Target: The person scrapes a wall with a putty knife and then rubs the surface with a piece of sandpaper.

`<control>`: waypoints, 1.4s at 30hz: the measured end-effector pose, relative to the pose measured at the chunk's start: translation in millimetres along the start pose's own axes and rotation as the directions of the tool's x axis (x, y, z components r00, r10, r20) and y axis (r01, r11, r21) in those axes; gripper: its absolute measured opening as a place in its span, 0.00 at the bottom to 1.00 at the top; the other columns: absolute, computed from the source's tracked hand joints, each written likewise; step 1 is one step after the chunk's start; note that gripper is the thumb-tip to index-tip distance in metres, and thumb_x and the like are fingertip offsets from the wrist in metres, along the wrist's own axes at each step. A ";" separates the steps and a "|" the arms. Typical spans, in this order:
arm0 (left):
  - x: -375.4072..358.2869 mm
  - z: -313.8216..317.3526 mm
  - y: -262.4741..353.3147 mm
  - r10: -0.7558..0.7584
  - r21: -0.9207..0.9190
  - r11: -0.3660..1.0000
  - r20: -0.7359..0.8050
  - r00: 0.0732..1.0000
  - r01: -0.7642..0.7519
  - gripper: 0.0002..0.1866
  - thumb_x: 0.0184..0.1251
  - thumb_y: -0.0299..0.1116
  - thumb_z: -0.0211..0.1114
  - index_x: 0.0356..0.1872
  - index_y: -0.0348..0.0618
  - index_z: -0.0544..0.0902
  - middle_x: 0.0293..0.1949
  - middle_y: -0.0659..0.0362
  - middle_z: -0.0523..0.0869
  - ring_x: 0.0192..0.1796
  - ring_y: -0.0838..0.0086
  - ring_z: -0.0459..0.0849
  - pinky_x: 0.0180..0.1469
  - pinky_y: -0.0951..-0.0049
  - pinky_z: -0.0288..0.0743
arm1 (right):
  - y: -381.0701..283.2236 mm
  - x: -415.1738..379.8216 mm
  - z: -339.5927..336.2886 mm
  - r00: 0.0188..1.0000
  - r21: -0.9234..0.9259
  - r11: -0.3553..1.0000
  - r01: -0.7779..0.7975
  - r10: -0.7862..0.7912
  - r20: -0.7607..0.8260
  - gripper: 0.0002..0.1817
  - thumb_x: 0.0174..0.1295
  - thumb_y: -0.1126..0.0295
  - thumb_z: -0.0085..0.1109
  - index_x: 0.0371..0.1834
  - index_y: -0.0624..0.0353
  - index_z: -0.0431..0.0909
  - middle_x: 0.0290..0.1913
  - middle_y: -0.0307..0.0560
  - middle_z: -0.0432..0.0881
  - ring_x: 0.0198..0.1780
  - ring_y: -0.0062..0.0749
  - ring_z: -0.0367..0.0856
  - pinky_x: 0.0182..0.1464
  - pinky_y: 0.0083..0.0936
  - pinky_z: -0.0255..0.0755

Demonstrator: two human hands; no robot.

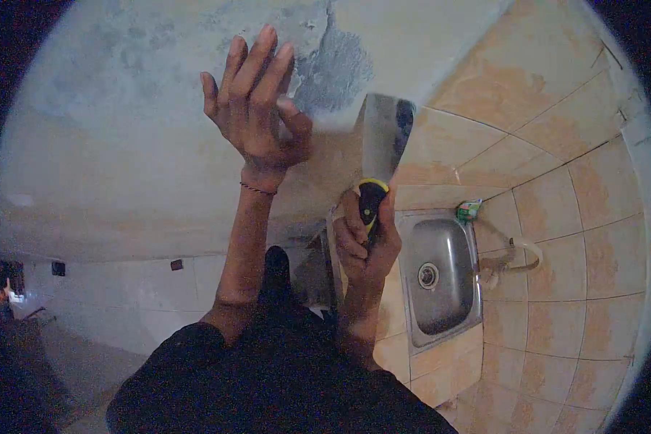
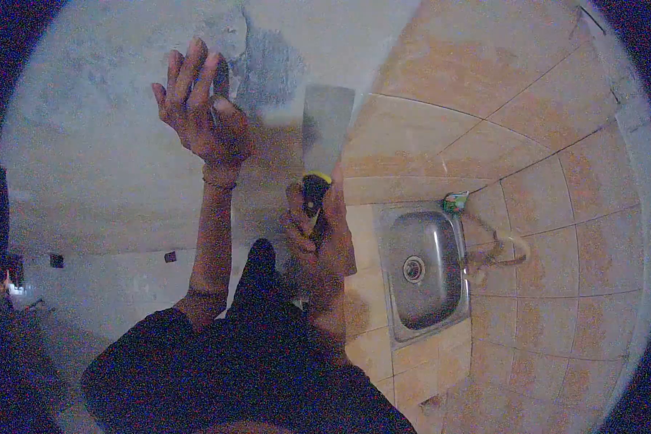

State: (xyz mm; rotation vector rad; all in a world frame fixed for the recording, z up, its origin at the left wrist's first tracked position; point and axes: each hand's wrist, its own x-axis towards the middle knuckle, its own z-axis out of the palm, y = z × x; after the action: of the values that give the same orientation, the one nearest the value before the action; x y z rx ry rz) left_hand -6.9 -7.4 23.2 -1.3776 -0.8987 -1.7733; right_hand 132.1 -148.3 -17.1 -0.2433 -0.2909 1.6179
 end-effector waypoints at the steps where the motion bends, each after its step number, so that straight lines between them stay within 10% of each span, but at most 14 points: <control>1: 0.0 0.0 0.5 0.000 -0.001 1.000 0.000 1.000 0.000 0.20 0.77 0.40 0.42 0.59 0.53 0.80 0.61 0.62 0.83 0.68 0.64 0.75 0.78 0.56 0.41 | -0.5 2.7 -0.3 0.998 0.005 1.000 -0.019 0.019 0.056 0.26 0.77 0.50 0.42 0.52 0.69 0.66 0.23 0.40 0.61 0.11 0.17 0.55 0.06 0.11 0.52; 15: -4.1 3.2 0.6 -0.018 0.010 1.000 0.010 1.000 0.018 0.20 0.75 0.38 0.43 0.58 0.52 0.81 0.61 0.60 0.83 0.69 0.64 0.74 0.79 0.57 0.40 | 3.2 2.5 13.9 0.997 -0.153 0.987 0.053 -0.045 0.055 0.18 0.78 0.54 0.43 0.67 0.42 0.66 0.21 0.39 0.61 0.10 0.14 0.54 0.06 0.10 0.53; 42: -5.0 -1.6 -0.9 -0.014 -0.004 1.000 0.024 1.000 0.014 0.20 0.77 0.39 0.41 0.58 0.51 0.80 0.62 0.61 0.82 0.69 0.63 0.74 0.78 0.57 0.40 | -3.0 -6.4 25.1 0.995 -0.052 0.999 -0.018 0.013 -0.101 0.19 0.77 0.52 0.44 0.55 0.57 0.67 0.22 0.39 0.63 0.10 0.14 0.55 0.05 0.11 0.51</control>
State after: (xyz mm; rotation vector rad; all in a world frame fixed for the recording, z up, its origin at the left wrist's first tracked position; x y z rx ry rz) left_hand -7.6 -7.8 17.9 -1.4008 -0.9192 -1.7736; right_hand 127.0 -155.5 7.5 -0.3671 -0.2547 1.6089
